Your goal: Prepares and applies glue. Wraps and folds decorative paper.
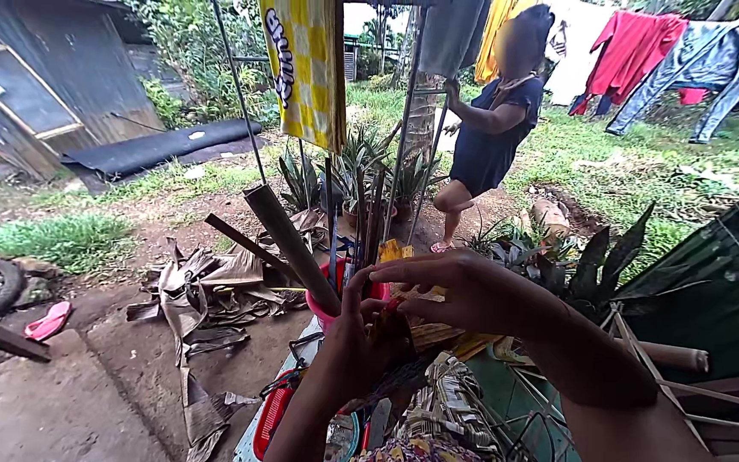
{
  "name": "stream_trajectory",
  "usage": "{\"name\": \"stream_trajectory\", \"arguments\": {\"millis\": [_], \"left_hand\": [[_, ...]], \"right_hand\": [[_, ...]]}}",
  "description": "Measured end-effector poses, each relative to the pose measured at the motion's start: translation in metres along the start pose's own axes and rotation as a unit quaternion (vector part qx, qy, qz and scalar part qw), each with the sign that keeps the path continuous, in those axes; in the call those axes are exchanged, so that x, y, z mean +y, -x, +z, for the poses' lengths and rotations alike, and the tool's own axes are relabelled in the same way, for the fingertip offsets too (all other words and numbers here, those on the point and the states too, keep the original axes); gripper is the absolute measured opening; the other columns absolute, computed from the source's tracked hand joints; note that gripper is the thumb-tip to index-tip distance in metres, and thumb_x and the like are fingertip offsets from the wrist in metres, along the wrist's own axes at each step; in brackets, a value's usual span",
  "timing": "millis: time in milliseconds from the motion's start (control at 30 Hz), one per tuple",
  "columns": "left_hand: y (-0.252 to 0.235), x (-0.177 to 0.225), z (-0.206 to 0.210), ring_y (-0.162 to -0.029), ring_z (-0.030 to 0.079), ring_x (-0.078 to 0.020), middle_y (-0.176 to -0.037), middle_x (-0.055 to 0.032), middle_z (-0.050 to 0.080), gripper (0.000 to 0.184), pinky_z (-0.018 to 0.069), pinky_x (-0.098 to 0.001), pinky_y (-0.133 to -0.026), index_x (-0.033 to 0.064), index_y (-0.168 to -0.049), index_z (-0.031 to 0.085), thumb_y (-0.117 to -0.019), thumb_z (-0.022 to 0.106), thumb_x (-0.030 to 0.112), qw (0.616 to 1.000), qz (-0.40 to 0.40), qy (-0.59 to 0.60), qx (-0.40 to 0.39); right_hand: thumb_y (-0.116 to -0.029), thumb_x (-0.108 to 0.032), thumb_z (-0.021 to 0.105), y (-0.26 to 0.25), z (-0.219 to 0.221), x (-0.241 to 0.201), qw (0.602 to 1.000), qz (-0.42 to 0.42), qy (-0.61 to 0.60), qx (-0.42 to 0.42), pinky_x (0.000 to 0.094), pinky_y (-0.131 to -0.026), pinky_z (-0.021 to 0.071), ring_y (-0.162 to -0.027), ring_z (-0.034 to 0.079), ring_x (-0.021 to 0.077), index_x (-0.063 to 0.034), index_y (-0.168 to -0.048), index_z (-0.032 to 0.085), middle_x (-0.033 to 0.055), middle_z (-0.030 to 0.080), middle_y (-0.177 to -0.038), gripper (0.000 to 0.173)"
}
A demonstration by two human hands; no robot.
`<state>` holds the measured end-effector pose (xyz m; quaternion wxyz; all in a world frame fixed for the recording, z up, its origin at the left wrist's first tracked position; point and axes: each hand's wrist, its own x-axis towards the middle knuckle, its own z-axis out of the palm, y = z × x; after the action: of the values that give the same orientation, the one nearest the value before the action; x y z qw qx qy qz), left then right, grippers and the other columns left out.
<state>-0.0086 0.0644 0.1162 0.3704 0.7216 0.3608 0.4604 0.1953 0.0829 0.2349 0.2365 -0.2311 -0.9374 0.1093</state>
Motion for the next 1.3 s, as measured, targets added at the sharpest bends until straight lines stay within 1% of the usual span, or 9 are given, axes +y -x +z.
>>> {"name": "stream_trajectory", "arguments": {"millis": [133, 333, 400, 500, 567, 667, 733, 933, 1300], "left_hand": [[-0.002, 0.0, 0.002, -0.102, 0.073, -0.0132, -0.119, 0.0011, 0.071, 0.107, 0.0629, -0.0315, -0.09, 0.0174, -0.158, 0.016, -0.0785, 0.088, 0.012, 1.0, 0.002, -0.005, 0.007], [-0.003, 0.0, 0.0, -0.1, 0.073, -0.0129, -0.12, -0.0001, 0.07, 0.104, 0.0635, -0.0311, -0.088, 0.0189, -0.157, 0.019, -0.0784, 0.087, 0.01, 1.0, -0.01, -0.016, 0.012], [-0.003, -0.002, -0.003, -0.098, 0.074, -0.0152, -0.118, -0.0011, 0.071, 0.102, 0.0644, -0.0324, -0.086, 0.0177, -0.155, 0.021, -0.0782, 0.087, 0.009, 1.0, -0.009, 0.007, 0.024], [0.002, -0.006, -0.017, -0.098, 0.075, -0.0243, -0.117, -0.0093, 0.072, 0.109, 0.0651, -0.0389, -0.084, 0.0188, -0.157, 0.019, -0.0732, 0.087, -0.001, 0.991, -0.008, 0.097, 0.088], [0.008, -0.014, -0.033, -0.096, 0.075, -0.0256, -0.117, -0.0104, 0.072, 0.112, 0.0657, -0.0401, -0.082, 0.0195, -0.157, 0.016, -0.0718, 0.084, -0.005, 0.979, 0.0, 0.151, 0.135], [0.014, -0.033, -0.052, -0.093, 0.075, -0.0214, -0.117, -0.0067, 0.071, 0.11, 0.0653, -0.0379, -0.081, 0.021, -0.157, 0.014, -0.0737, 0.08, -0.007, 0.965, 0.017, 0.194, 0.174], [0.014, -0.042, -0.059, -0.093, 0.075, -0.0206, -0.116, -0.0058, 0.071, 0.108, 0.0646, -0.0386, -0.083, 0.0225, -0.158, 0.015, -0.075, 0.079, -0.006, 0.963, 0.008, 0.21, 0.167], [-0.015, -0.035, -0.067, -0.085, 0.074, -0.0145, -0.11, -0.0018, 0.074, 0.103, 0.0637, -0.033, -0.074, 0.0222, -0.156, 0.022, -0.0735, 0.078, -0.007, 0.981, -0.045, 0.167, 0.091], [-0.079, -0.044, -0.081, -0.092, 0.074, -0.0238, -0.113, -0.018, 0.07, 0.101, 0.0623, -0.0391, -0.084, 0.0096, -0.156, 0.024, -0.0753, 0.082, -0.009, 0.988, -0.096, 0.102, -0.072]], "right_hand": [[-0.0972, -0.015, 0.068, -0.002, 0.004, -0.001, 0.999, 0.023, 0.015, -0.018, 0.0253, -0.068, 0.0599, -0.076, 0.07, 0.006, -0.0156, -0.122, 0.074, -0.0001, 0.076, -0.097, 0.026], [-0.0964, -0.011, 0.066, -0.011, 0.009, -0.01, 0.995, 0.037, 0.067, -0.059, 0.0353, -0.064, 0.0573, -0.071, 0.067, 0.0129, -0.0201, -0.129, 0.069, 0.0006, 0.073, -0.089, 0.034], [-0.0955, -0.011, 0.068, -0.011, 0.006, -0.007, 0.998, 0.029, 0.012, -0.053, 0.036, -0.068, 0.0577, -0.077, 0.068, 0.0145, -0.0189, -0.143, 0.061, 0.0042, 0.073, -0.099, 0.048], [-0.0976, -0.024, 0.069, 0.005, -0.012, -0.002, 0.997, 0.047, -0.061, 0.017, 0.0338, -0.092, 0.0593, -0.114, 0.066, 0.0133, -0.018, -0.157, 0.043, 0.0032, 0.054, -0.151, 0.065], [-0.0983, -0.025, 0.068, 0.026, -0.02, 0.005, 0.983, 0.086, -0.099, 0.131, 0.034, -0.1, 0.0584, -0.127, 0.062, 0.0154, -0.0162, -0.157, 0.042, 0.0008, 0.047, -0.157, 0.065], [-0.1001, -0.023, 0.065, 0.054, -0.001, 0.033, 0.949, 0.16, -0.13, 0.239, 0.0356, -0.096, 0.0603, -0.117, 0.068, 0.0166, -0.0146, -0.151, 0.051, 0.0029, 0.06, -0.145, 0.053], [-0.1012, -0.025, 0.064, 0.058, 0.023, 0.054, 0.942, 0.189, -0.167, 0.221, 0.0346, -0.087, 0.0622, -0.101, 0.072, 0.014, -0.0107, -0.141, 0.061, 0.005, 0.072, -0.123, 0.042], [-0.1049, -0.022, 0.058, 0.045, 0.043, 0.066, 0.928, 0.213, -0.276, 0.135, 0.0248, -0.066, 0.0598, -0.071, 0.069, 0.008, -0.008, -0.128, 0.07, 0.0024, 0.076, -0.098, 0.029], [-0.1036, -0.005, 0.055, 0.063, 0.102, 0.124, 0.762, 0.348, -0.508, 0.203, 0.0293, -0.082, 0.0607, -0.083, 0.072, 0.0142, 0.0035, -0.119, 0.068, 0.0103, 0.074, -0.099, 0.022]]}}
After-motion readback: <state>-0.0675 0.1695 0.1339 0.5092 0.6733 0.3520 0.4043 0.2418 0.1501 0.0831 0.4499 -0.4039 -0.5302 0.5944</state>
